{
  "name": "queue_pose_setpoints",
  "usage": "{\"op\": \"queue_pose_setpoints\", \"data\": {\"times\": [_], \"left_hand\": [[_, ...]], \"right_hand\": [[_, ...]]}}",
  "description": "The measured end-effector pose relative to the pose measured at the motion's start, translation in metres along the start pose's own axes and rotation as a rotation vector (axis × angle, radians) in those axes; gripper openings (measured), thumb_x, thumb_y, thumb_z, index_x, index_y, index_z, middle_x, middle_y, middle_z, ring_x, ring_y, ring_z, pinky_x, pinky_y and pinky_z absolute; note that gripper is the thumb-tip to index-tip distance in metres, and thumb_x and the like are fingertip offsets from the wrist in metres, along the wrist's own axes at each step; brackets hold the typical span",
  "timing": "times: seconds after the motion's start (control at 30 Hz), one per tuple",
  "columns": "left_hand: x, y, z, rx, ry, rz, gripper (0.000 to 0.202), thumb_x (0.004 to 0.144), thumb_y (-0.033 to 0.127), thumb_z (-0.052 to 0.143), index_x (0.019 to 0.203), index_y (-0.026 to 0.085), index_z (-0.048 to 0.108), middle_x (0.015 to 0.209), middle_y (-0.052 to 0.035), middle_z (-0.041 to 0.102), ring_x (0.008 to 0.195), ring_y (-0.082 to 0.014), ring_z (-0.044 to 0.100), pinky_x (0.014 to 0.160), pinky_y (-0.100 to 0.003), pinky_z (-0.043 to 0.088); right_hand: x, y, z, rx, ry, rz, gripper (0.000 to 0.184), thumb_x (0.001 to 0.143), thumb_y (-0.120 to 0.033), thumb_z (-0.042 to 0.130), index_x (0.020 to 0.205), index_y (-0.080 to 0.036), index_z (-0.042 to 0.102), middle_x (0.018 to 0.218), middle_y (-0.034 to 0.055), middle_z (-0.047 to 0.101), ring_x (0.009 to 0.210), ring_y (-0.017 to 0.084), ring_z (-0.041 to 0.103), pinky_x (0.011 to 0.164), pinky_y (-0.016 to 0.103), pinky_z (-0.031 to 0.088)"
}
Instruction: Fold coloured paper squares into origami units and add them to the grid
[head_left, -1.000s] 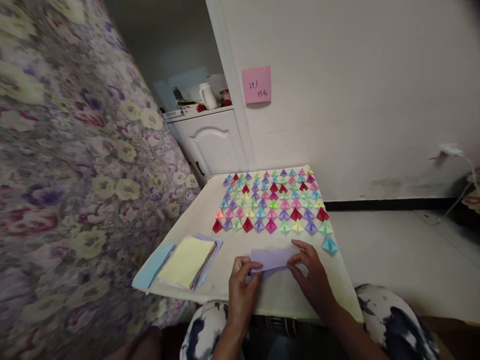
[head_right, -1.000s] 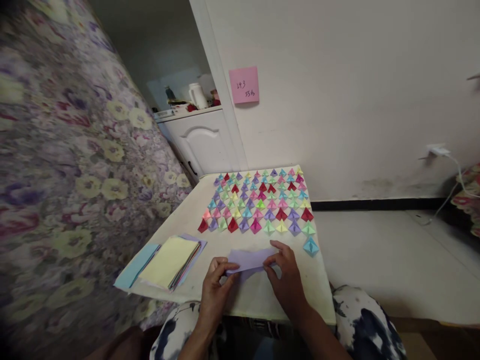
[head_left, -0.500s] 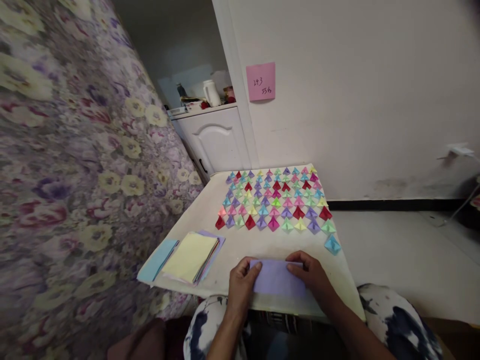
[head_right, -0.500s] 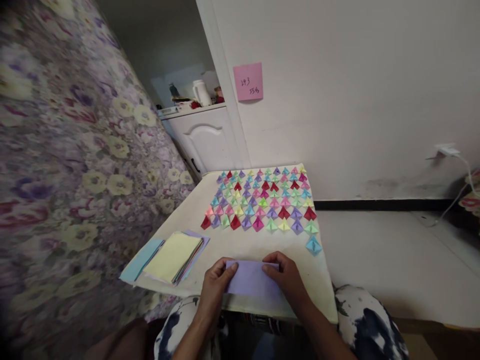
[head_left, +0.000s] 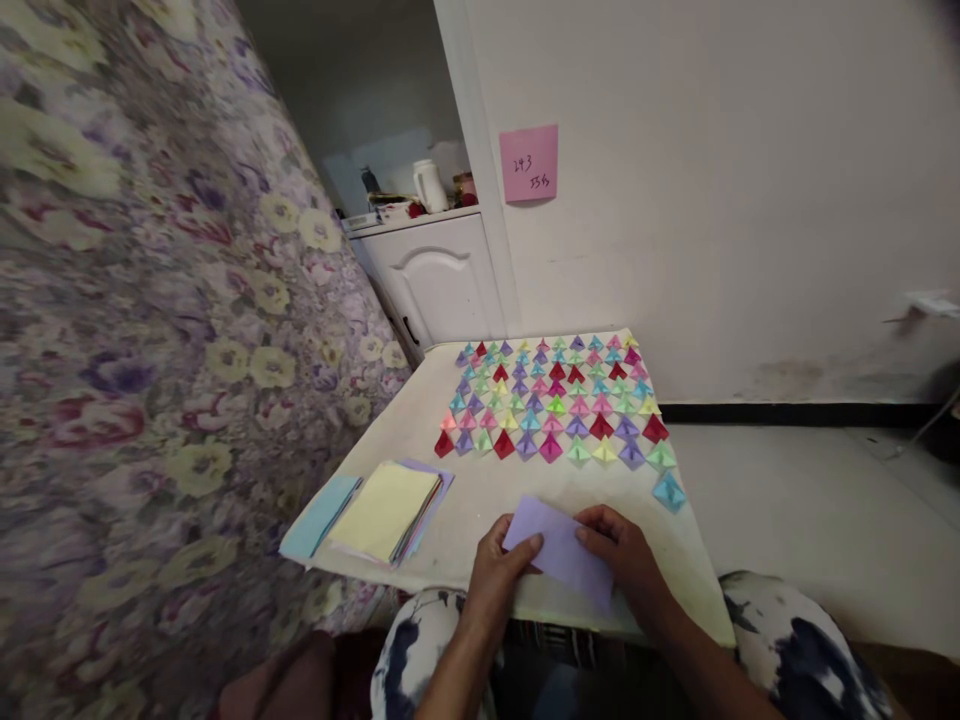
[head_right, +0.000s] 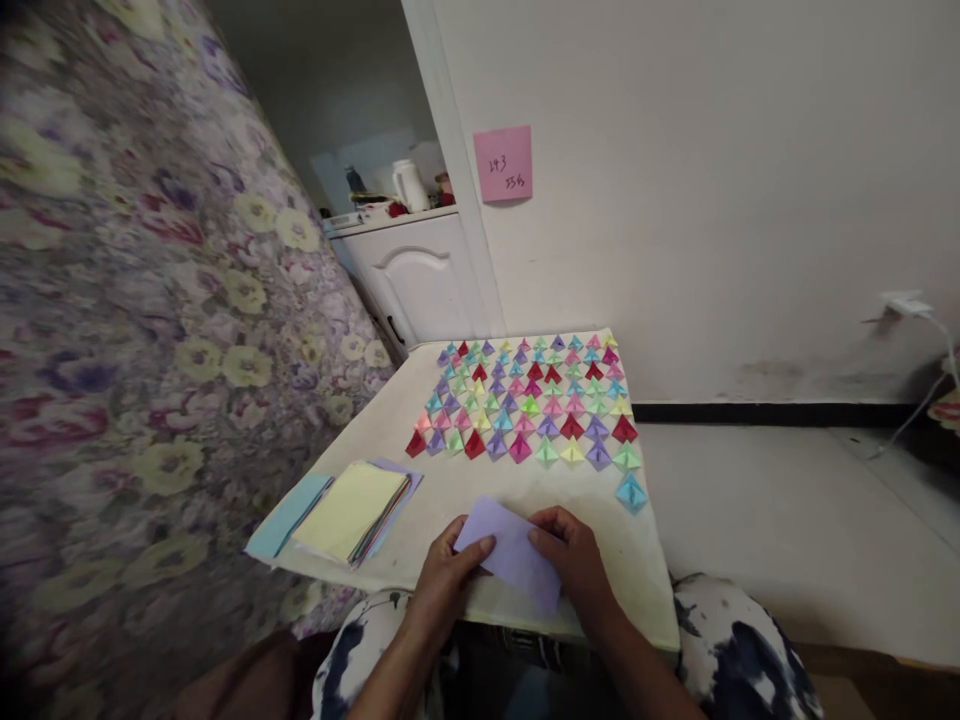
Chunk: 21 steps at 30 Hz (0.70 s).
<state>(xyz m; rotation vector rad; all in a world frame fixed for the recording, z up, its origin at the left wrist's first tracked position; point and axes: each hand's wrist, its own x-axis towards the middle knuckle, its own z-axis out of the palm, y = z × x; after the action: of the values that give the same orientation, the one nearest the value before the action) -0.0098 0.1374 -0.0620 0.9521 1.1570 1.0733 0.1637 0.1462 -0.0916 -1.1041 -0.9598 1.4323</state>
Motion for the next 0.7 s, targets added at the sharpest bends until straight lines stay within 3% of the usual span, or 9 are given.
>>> {"op": "queue_pose_setpoints", "data": {"times": [0.13,0.23,0.43,0.6,0.7], "left_hand": [[0.004,-0.004,-0.004,-0.033,0.025,0.042,0.023,0.069,0.030,0.068,0.083,0.017,0.055,0.066,0.0014,0.063,0.055,-0.0124,0.056,0.053,-0.022,0.043],[0.006,-0.006,-0.007,0.016,0.045,0.092,0.021,0.069,0.029,0.068,0.080,0.017,0.055,0.062,0.0024,0.061,0.053,-0.0111,0.054,0.052,-0.020,0.041],[0.006,-0.008,0.000,0.023,-0.124,0.051,0.026,0.066,0.028,0.071,0.086,0.016,0.058,0.066,0.0019,0.062,0.054,-0.0106,0.054,0.052,-0.020,0.041],[0.005,0.000,0.002,-0.046,-0.050,0.095,0.035,0.069,0.026,0.069,0.100,0.019,0.056,0.067,0.0028,0.061,0.057,-0.0111,0.055,0.055,-0.021,0.042],[0.003,-0.002,0.007,-0.051,-0.161,0.033,0.031,0.068,0.027,0.070,0.095,0.015,0.060,0.077,-0.0024,0.065,0.065,-0.0133,0.058,0.060,-0.023,0.044]], "right_hand": [[0.002,0.005,-0.003,-0.008,-0.026,-0.022,0.018,0.065,-0.030,0.069,0.074,-0.017,0.061,0.066,-0.0012,0.061,0.060,0.014,0.054,0.054,0.023,0.040],[0.003,0.007,-0.005,-0.022,-0.142,-0.012,0.019,0.063,-0.029,0.070,0.075,-0.016,0.062,0.064,-0.0012,0.062,0.058,0.014,0.055,0.054,0.023,0.040],[0.002,0.010,-0.006,0.021,-0.341,0.070,0.020,0.061,-0.028,0.071,0.074,-0.015,0.062,0.066,-0.0007,0.065,0.058,0.014,0.057,0.054,0.023,0.040],[0.003,0.010,-0.003,0.053,-0.294,0.076,0.022,0.063,-0.033,0.069,0.075,-0.016,0.060,0.066,-0.0012,0.065,0.056,0.014,0.056,0.054,0.024,0.041],[0.002,0.011,0.002,0.067,-0.221,0.060,0.024,0.064,-0.034,0.068,0.078,-0.016,0.060,0.067,-0.0006,0.065,0.060,0.016,0.058,0.057,0.026,0.044]]}}
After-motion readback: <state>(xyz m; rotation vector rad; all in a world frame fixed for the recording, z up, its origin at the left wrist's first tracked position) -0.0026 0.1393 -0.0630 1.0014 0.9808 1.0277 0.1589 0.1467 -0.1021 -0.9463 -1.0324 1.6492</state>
